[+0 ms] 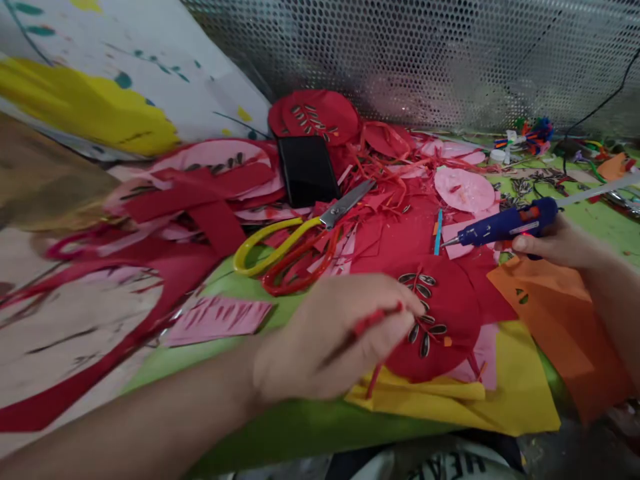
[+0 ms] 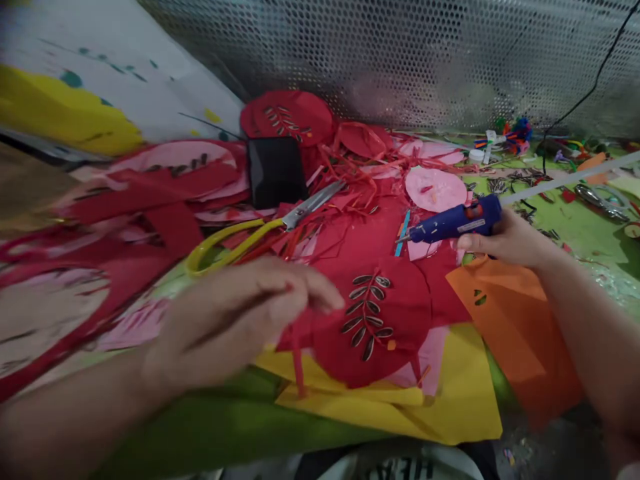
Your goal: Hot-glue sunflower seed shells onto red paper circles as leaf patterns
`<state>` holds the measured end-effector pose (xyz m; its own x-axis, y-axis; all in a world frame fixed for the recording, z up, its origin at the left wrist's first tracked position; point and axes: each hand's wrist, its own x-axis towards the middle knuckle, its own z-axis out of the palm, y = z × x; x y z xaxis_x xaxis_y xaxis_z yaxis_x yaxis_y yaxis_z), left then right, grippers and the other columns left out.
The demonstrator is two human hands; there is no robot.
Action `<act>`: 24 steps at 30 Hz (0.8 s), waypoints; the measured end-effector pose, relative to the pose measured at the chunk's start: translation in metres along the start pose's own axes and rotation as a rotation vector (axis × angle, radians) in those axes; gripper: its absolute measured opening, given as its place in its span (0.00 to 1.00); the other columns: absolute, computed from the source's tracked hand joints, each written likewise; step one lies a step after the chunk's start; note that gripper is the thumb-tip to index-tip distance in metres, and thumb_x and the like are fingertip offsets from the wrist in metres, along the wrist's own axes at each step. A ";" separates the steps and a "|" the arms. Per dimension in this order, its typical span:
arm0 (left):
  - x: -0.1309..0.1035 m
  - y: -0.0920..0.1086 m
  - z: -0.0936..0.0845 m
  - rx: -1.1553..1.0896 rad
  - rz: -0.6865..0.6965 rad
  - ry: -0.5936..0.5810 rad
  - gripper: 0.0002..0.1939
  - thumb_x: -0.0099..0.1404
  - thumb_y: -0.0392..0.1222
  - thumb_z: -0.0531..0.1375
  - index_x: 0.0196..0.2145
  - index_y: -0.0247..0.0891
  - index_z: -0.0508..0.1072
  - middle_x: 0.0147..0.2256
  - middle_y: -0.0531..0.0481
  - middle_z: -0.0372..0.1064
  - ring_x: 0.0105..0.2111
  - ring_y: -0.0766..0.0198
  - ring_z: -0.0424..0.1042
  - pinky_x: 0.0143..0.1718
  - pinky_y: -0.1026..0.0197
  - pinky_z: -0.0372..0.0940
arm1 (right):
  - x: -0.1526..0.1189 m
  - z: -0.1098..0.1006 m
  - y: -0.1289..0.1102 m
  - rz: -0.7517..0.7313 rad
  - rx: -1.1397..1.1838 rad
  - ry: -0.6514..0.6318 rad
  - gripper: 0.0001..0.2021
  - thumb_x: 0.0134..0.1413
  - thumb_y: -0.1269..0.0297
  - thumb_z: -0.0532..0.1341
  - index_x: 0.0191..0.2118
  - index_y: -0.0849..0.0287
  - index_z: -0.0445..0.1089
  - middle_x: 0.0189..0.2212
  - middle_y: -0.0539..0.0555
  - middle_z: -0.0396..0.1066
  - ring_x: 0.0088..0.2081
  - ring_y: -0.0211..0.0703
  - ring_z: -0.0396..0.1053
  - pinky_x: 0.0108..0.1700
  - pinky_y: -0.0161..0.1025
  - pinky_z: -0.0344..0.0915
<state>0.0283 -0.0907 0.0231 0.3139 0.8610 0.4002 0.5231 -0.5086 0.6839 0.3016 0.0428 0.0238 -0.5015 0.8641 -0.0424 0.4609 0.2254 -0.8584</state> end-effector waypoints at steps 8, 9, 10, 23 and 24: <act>-0.015 0.005 0.026 0.008 0.315 -0.152 0.12 0.64 0.34 0.48 0.43 0.40 0.65 0.38 0.48 0.75 0.41 0.67 0.73 0.44 0.66 0.67 | -0.001 0.028 -0.004 -0.045 -0.027 -0.009 0.24 0.31 0.41 0.66 0.25 0.59 0.68 0.18 0.47 0.65 0.21 0.36 0.62 0.22 0.33 0.61; -0.015 0.006 0.028 0.020 0.292 -0.177 0.10 0.64 0.33 0.49 0.42 0.38 0.65 0.38 0.47 0.75 0.41 0.67 0.73 0.45 0.66 0.67 | -0.002 0.029 -0.004 -0.042 -0.032 -0.002 0.23 0.31 0.42 0.66 0.26 0.58 0.68 0.18 0.48 0.66 0.22 0.36 0.62 0.23 0.34 0.61; -0.015 0.007 0.030 0.040 0.269 -0.213 0.09 0.64 0.33 0.49 0.40 0.37 0.66 0.39 0.46 0.75 0.42 0.67 0.73 0.47 0.65 0.66 | -0.002 0.031 -0.003 -0.039 -0.037 0.007 0.22 0.31 0.43 0.66 0.26 0.58 0.68 0.19 0.48 0.67 0.22 0.37 0.62 0.23 0.34 0.62; -0.031 0.002 0.057 0.302 0.187 -0.350 0.13 0.68 0.40 0.48 0.41 0.34 0.70 0.52 0.44 0.68 0.55 0.56 0.63 0.57 0.48 0.56 | -0.008 0.039 -0.005 0.046 -0.061 -0.044 0.16 0.36 0.48 0.66 0.24 0.56 0.66 0.19 0.46 0.63 0.22 0.36 0.57 0.24 0.35 0.61; -0.032 0.003 0.058 0.325 0.198 -0.343 0.12 0.67 0.39 0.49 0.41 0.35 0.70 0.52 0.44 0.67 0.55 0.55 0.63 0.57 0.48 0.56 | -0.008 0.040 -0.006 0.046 -0.067 -0.049 0.16 0.36 0.49 0.66 0.24 0.56 0.67 0.20 0.47 0.64 0.22 0.36 0.58 0.25 0.35 0.61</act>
<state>0.0653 -0.1197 -0.0230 0.6454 0.7245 0.2420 0.6295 -0.6839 0.3687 0.2739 0.0169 0.0087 -0.5132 0.8515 -0.1072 0.5312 0.2171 -0.8189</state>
